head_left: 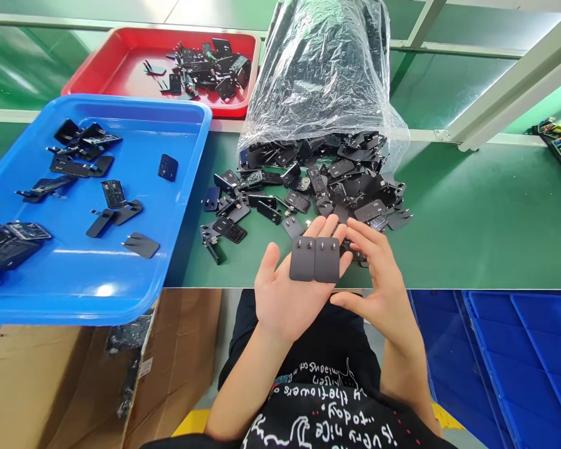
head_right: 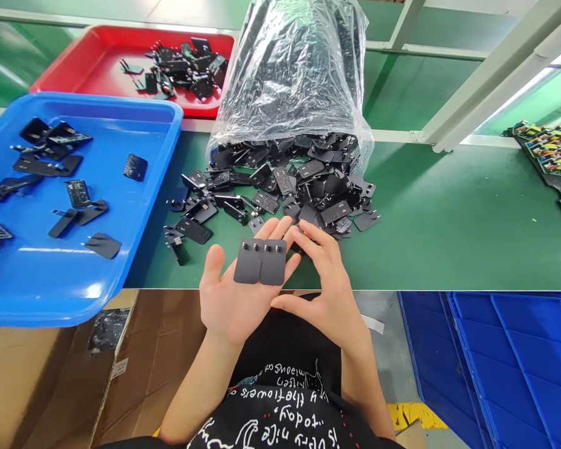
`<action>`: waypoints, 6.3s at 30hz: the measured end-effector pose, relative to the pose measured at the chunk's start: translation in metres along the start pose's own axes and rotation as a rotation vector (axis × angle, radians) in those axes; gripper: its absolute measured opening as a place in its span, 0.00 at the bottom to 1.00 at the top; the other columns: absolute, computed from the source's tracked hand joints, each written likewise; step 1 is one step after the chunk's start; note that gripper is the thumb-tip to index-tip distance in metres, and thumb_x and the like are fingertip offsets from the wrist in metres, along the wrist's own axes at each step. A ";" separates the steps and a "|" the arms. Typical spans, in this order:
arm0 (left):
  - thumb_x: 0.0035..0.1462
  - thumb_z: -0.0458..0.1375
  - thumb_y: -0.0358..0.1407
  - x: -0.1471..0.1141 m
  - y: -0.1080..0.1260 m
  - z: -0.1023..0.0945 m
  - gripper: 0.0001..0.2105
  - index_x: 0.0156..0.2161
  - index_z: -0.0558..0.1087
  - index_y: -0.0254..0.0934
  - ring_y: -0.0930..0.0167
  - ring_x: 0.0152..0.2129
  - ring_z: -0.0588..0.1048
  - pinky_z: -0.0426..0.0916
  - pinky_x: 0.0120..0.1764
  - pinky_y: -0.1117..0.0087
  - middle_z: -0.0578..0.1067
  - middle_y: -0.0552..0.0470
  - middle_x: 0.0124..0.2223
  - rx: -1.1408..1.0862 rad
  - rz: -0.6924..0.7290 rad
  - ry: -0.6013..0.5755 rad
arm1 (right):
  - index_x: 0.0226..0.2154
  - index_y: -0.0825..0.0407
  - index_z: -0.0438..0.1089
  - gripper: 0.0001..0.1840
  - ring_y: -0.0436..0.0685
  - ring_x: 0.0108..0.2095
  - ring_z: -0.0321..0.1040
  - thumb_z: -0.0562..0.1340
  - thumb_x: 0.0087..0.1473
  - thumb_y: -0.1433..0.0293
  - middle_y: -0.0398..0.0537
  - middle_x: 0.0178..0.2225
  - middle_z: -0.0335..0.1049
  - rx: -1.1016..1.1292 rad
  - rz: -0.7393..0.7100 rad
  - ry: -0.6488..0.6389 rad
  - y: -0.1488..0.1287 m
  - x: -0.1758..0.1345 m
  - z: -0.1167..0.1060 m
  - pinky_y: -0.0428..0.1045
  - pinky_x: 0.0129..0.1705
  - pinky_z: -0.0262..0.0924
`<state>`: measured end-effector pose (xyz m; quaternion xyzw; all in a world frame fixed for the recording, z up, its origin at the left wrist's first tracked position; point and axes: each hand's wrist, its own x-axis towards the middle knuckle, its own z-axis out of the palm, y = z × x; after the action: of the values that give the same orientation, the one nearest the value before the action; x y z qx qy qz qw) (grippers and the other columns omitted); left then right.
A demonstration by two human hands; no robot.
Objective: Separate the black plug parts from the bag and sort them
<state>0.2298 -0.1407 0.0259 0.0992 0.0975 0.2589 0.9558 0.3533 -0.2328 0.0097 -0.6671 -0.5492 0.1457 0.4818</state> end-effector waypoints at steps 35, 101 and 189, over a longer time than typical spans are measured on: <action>0.64 0.31 0.50 0.007 0.006 -0.013 0.30 0.61 0.63 0.44 0.61 0.66 0.45 0.59 0.58 0.51 0.56 0.56 0.67 0.120 0.061 -0.101 | 0.41 0.49 0.74 0.09 0.62 0.46 0.65 0.60 0.57 0.70 0.51 0.41 0.73 -0.419 0.075 0.190 0.055 -0.012 -0.006 0.61 0.49 0.61; 0.64 0.38 0.48 0.004 0.000 -0.014 0.23 0.59 0.65 0.50 0.60 0.65 0.49 0.48 0.62 0.48 0.57 0.61 0.66 0.075 -0.032 -0.037 | 0.20 0.52 0.63 0.22 0.48 0.24 0.55 0.52 0.64 0.64 0.39 0.20 0.58 0.317 0.309 0.117 0.001 0.017 -0.004 0.46 0.28 0.50; 0.52 0.60 0.43 -0.035 0.065 -0.042 0.23 0.52 0.69 0.38 0.78 0.20 0.72 0.65 0.23 0.74 0.69 0.40 0.57 0.628 0.367 0.475 | 0.43 0.55 0.71 0.15 0.57 0.36 0.70 0.55 0.61 0.65 0.52 0.37 0.74 -0.369 -0.247 -0.313 -0.077 0.247 0.077 0.51 0.40 0.61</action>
<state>0.1596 -0.0977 0.0059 0.3385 0.3693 0.3980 0.7685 0.3396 0.0146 0.1158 -0.6409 -0.7115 0.0844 0.2755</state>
